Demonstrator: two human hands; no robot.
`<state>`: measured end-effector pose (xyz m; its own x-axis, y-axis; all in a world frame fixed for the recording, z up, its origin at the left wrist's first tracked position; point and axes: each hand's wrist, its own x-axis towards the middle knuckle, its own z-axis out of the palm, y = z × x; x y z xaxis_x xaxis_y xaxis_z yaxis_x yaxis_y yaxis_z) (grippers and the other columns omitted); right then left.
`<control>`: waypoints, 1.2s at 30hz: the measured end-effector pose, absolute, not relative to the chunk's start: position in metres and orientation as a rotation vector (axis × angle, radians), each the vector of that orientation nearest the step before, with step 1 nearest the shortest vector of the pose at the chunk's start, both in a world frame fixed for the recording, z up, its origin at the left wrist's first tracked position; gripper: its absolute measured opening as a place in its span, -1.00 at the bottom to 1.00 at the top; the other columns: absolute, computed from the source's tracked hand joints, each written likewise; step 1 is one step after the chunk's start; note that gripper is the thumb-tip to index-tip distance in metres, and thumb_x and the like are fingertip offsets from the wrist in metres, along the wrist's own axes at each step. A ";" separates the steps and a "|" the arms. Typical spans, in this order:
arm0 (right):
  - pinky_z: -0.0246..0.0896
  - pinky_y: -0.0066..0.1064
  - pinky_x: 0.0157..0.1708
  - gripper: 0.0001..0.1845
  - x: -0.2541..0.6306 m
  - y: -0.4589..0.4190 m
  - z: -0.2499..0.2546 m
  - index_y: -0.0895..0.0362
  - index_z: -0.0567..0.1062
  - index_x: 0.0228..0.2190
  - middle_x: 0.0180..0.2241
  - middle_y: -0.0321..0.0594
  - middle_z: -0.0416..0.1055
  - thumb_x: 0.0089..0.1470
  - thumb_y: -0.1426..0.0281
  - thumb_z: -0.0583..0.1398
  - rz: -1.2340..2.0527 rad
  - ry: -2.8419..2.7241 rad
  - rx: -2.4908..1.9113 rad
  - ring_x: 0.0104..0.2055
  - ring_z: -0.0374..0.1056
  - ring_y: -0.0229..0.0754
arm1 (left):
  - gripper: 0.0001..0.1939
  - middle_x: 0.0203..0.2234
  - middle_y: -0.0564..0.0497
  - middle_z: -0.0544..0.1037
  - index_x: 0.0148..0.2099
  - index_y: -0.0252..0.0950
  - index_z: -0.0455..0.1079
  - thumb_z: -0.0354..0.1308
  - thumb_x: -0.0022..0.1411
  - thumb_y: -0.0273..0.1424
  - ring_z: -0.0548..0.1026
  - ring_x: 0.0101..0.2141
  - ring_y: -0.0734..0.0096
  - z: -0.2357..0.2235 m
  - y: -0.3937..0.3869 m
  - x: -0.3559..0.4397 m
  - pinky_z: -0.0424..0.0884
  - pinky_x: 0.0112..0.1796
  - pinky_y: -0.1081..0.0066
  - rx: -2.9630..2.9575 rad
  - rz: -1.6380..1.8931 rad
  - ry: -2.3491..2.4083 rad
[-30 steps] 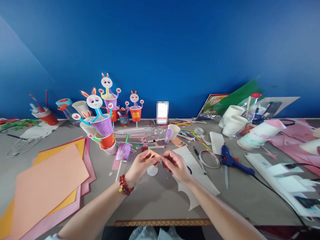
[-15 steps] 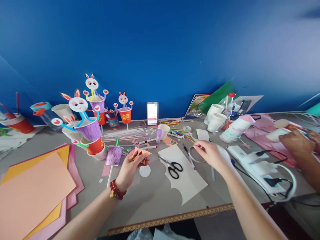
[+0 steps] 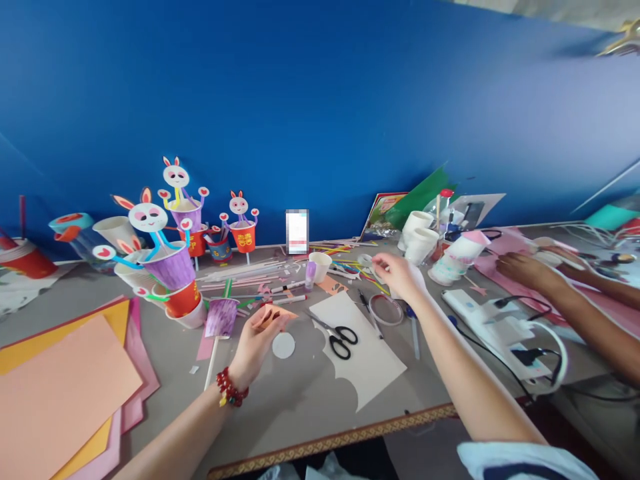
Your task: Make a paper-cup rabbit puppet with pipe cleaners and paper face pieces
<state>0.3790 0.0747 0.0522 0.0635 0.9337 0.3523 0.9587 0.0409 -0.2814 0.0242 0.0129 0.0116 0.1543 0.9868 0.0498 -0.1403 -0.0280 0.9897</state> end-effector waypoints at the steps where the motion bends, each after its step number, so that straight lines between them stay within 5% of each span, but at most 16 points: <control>1: 0.22 -0.44 -0.40 -0.77 0.381 0.079 0.056 0.07 0.55 -0.21 -0.27 -0.19 0.60 0.17 0.33 0.12 -0.063 -1.865 -1.901 -0.34 0.47 -0.16 | -0.80 -0.50 0.08 0.45 -0.33 -0.30 0.50 0.28 0.15 -0.24 0.37 -0.43 0.50 0.011 0.013 0.024 0.28 -0.37 0.53 1.213 1.182 0.988; 6: 0.14 -0.46 -0.50 -0.76 0.387 0.076 0.070 0.04 0.59 -0.37 -0.47 -0.26 0.58 0.14 0.22 0.16 0.001 -1.911 -1.961 -0.45 0.44 -0.15 | -0.78 -0.53 0.10 0.43 -0.33 -0.31 0.47 0.28 0.15 -0.24 0.32 -0.46 0.52 0.010 0.014 0.022 0.24 -0.40 0.53 1.185 1.210 1.019; 18: 0.21 -0.42 -0.39 -0.76 0.341 0.019 0.036 0.02 0.57 -0.31 -0.33 -0.26 0.57 0.19 0.23 0.12 0.474 -2.205 -1.697 -0.38 0.45 -0.15 | -0.74 -0.57 0.12 0.40 -0.43 -0.32 0.37 0.31 0.07 -0.25 0.32 -0.49 0.53 0.015 0.021 0.022 0.28 -0.43 0.52 1.034 1.299 0.985; 36: -0.06 -0.44 -0.50 -0.83 0.276 -0.005 0.032 0.07 0.47 -0.43 -0.39 -0.25 0.56 0.06 0.23 0.26 0.343 -2.500 -1.982 -0.36 0.47 -0.10 | -0.72 -0.59 0.08 0.43 -0.46 -0.33 0.35 0.29 0.11 -0.26 0.33 -0.52 0.53 0.005 0.014 0.031 0.23 -0.44 0.49 1.070 1.248 0.959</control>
